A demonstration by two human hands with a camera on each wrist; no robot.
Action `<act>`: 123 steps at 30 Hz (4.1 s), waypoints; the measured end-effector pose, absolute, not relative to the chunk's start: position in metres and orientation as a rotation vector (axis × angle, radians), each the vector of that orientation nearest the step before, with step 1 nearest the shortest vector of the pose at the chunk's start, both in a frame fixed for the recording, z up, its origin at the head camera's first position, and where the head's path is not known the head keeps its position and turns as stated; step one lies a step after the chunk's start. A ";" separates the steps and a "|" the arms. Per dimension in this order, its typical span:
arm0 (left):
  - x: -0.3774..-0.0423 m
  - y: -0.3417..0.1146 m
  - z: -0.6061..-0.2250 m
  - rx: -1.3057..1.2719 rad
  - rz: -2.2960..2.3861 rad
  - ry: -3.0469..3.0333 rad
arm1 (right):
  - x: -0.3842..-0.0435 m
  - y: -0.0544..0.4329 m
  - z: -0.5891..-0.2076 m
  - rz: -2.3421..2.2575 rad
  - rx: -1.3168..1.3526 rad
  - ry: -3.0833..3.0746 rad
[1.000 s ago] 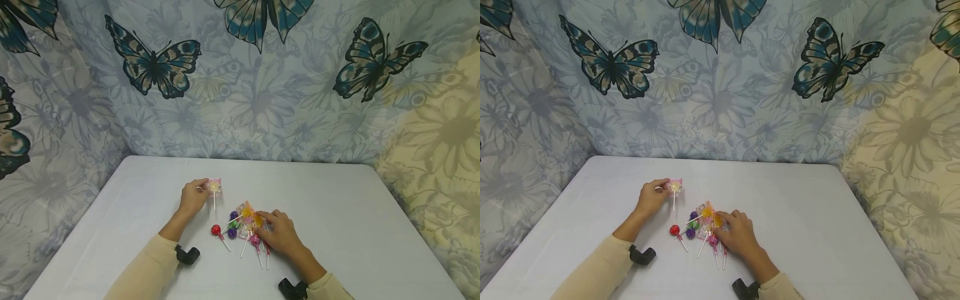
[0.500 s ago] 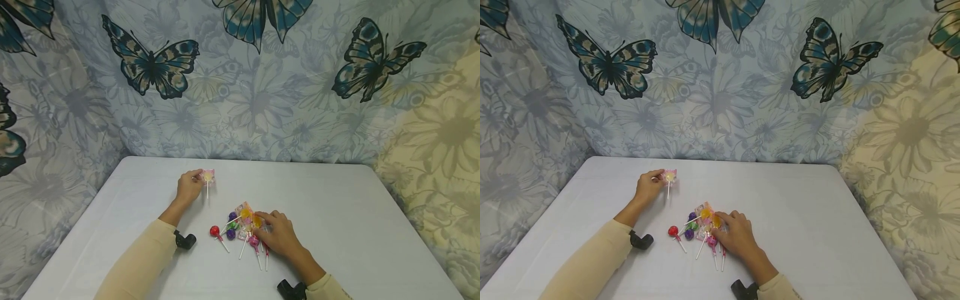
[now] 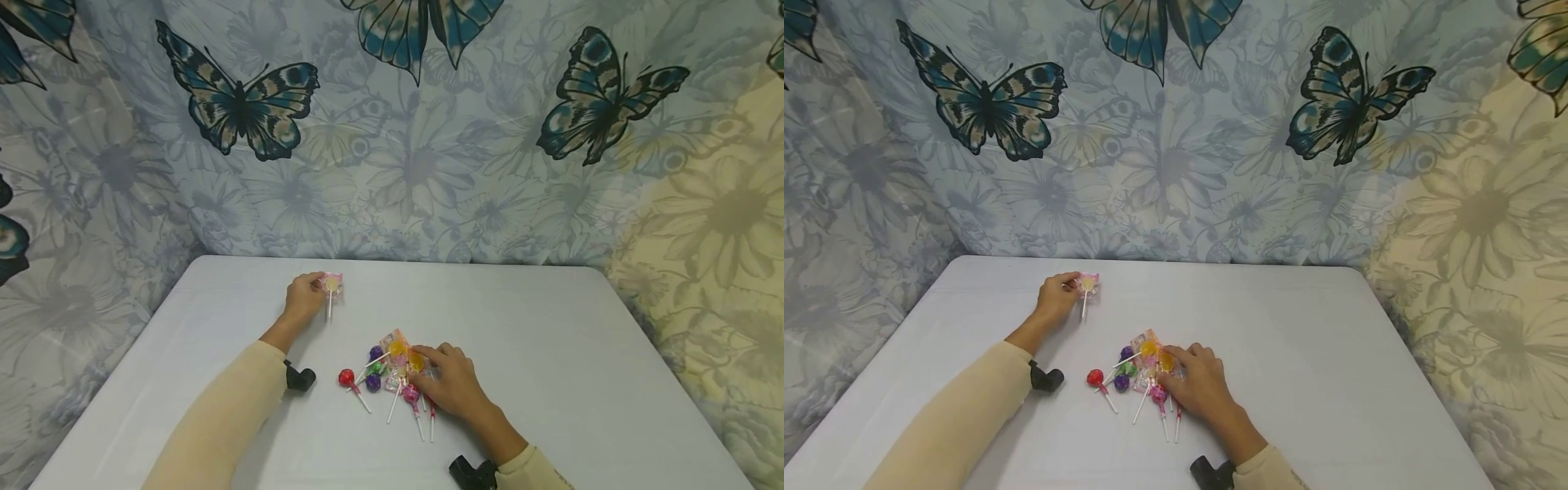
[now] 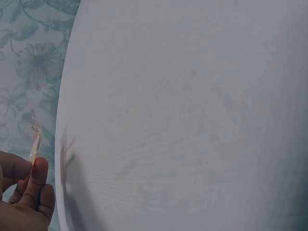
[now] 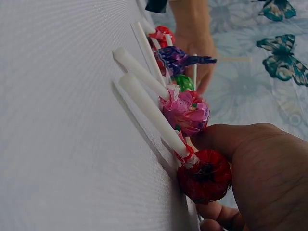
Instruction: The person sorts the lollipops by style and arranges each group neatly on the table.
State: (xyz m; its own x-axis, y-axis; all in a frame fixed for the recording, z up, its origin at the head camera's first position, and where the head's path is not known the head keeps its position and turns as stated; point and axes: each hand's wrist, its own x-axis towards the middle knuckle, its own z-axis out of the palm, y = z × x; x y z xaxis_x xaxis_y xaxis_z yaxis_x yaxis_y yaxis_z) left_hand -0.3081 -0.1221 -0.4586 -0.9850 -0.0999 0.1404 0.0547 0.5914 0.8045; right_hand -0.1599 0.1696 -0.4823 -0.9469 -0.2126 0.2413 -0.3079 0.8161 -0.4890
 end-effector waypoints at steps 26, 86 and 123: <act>-0.318 -0.127 -0.478 -0.049 -1.274 -2.762 | -0.158 0.168 -0.479 0.797 0.397 -2.872; -0.320 -0.137 -0.495 -0.047 -1.295 -2.600 | -0.166 0.167 -0.469 1.407 0.069 -2.796; -0.325 -0.137 -0.494 -0.035 -1.293 -2.618 | -0.174 0.175 -0.424 1.725 0.077 -2.512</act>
